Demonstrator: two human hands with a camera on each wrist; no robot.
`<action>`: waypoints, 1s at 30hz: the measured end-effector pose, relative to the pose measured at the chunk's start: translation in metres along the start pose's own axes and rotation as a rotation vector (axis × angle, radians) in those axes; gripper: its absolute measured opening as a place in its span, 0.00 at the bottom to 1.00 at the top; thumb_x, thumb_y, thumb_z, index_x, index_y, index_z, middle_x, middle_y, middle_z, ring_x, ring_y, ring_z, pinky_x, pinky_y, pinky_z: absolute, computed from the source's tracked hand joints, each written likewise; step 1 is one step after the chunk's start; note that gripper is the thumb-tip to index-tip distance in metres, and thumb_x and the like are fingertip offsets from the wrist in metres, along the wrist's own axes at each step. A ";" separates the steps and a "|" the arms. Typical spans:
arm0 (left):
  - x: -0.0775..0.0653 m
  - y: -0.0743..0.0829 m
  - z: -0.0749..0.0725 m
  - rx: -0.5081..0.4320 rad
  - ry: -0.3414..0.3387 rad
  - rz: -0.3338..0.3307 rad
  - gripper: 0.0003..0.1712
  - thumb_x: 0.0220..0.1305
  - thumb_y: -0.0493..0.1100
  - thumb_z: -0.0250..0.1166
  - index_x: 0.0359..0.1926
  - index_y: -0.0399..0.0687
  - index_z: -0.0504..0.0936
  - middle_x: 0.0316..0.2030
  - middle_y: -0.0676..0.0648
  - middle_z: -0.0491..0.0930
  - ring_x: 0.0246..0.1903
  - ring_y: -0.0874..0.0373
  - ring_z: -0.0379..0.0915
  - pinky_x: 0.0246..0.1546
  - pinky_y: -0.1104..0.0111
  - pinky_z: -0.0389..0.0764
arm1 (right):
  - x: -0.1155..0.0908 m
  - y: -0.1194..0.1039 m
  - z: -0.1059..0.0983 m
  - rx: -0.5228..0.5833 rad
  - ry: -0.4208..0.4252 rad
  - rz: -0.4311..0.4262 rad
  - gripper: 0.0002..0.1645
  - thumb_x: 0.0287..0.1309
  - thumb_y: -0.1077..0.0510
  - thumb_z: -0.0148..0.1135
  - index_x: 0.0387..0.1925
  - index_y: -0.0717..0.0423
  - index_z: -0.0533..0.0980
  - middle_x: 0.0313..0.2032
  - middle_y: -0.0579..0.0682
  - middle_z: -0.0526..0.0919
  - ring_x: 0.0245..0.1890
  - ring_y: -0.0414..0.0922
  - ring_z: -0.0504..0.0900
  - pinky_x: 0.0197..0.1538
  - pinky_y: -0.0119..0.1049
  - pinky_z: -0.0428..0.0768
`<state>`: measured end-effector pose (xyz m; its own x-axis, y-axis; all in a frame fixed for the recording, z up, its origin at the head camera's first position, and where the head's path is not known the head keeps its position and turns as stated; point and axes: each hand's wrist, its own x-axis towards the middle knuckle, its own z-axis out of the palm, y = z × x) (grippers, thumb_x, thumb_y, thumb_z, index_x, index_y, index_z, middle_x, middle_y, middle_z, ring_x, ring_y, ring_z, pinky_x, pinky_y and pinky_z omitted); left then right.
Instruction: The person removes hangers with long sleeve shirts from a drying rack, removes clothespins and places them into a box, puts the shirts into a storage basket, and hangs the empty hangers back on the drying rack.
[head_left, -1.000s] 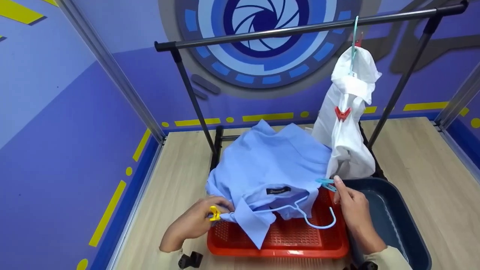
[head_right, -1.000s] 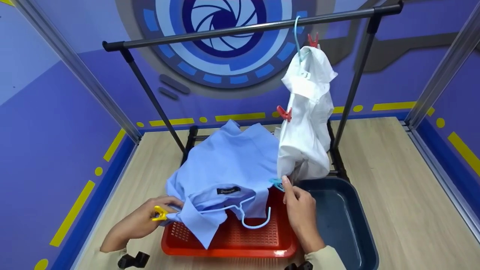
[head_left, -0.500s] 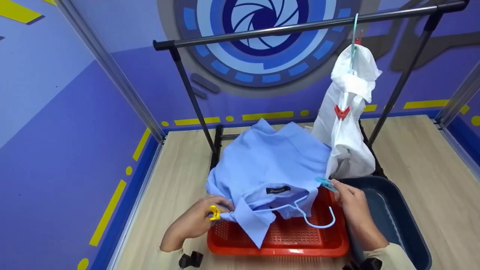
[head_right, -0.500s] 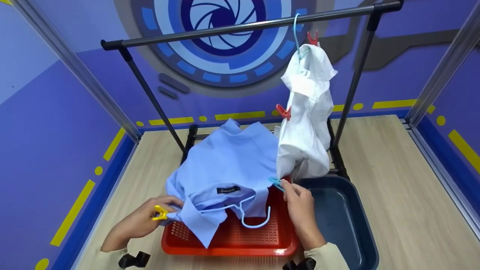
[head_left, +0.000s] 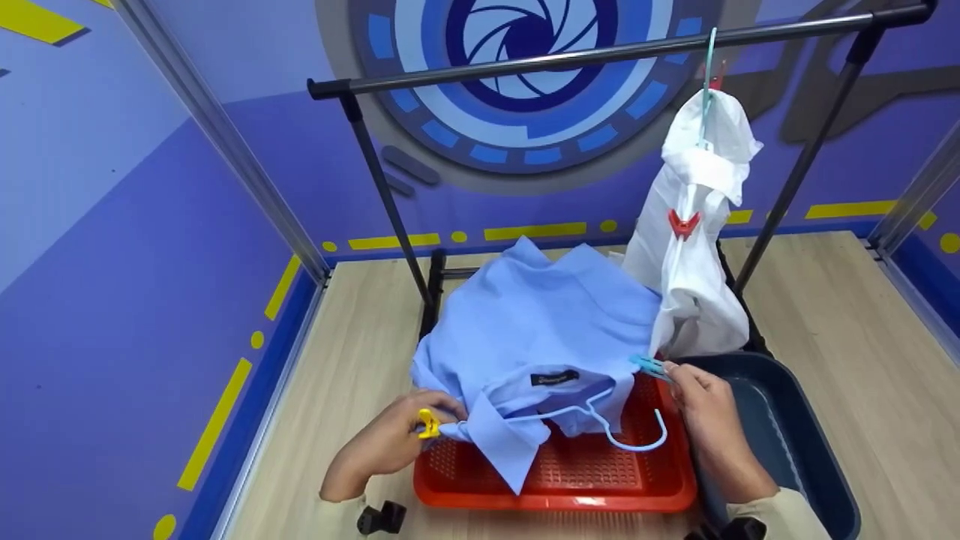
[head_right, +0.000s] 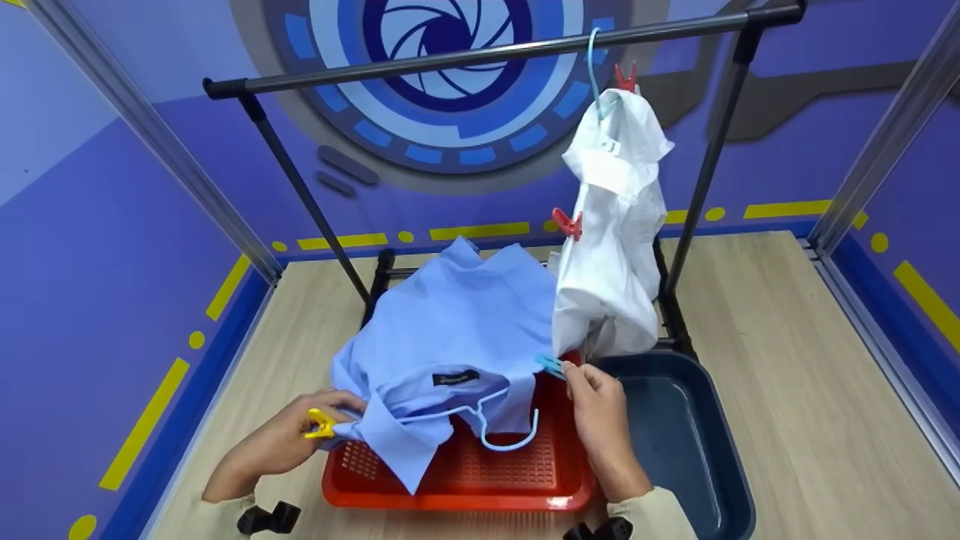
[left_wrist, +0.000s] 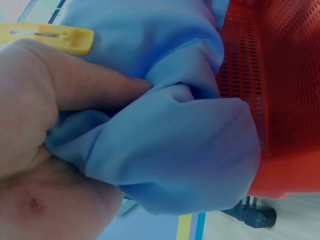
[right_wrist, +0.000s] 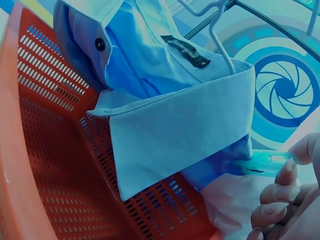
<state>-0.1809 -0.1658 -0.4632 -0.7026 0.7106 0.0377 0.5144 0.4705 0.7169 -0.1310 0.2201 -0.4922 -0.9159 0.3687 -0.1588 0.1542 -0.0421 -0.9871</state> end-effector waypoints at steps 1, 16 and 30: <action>0.000 0.000 0.000 0.000 0.002 0.001 0.20 0.59 0.25 0.58 0.45 0.51 0.81 0.45 0.51 0.82 0.47 0.57 0.75 0.54 0.66 0.75 | 0.000 0.000 0.000 0.002 0.001 0.001 0.27 0.69 0.56 0.52 0.13 0.59 0.60 0.12 0.43 0.60 0.15 0.39 0.61 0.23 0.35 0.62; -0.001 -0.004 0.001 0.012 0.021 0.068 0.14 0.61 0.27 0.59 0.42 0.47 0.83 0.44 0.50 0.82 0.46 0.55 0.76 0.54 0.65 0.75 | -0.011 -0.005 -0.008 -0.080 0.014 -0.045 0.28 0.70 0.52 0.51 0.15 0.60 0.60 0.13 0.42 0.58 0.19 0.40 0.61 0.28 0.34 0.62; 0.000 -0.005 0.001 -0.054 0.012 0.014 0.13 0.65 0.30 0.58 0.43 0.50 0.83 0.44 0.50 0.82 0.46 0.55 0.76 0.54 0.66 0.76 | -0.011 -0.002 -0.018 -0.095 0.030 0.006 0.27 0.71 0.53 0.49 0.16 0.60 0.62 0.14 0.42 0.60 0.20 0.40 0.62 0.30 0.34 0.61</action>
<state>-0.1827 -0.1680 -0.4673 -0.7013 0.7106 0.0560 0.4974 0.4315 0.7526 -0.1146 0.2332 -0.4883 -0.9036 0.3964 -0.1626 0.1955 0.0436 -0.9797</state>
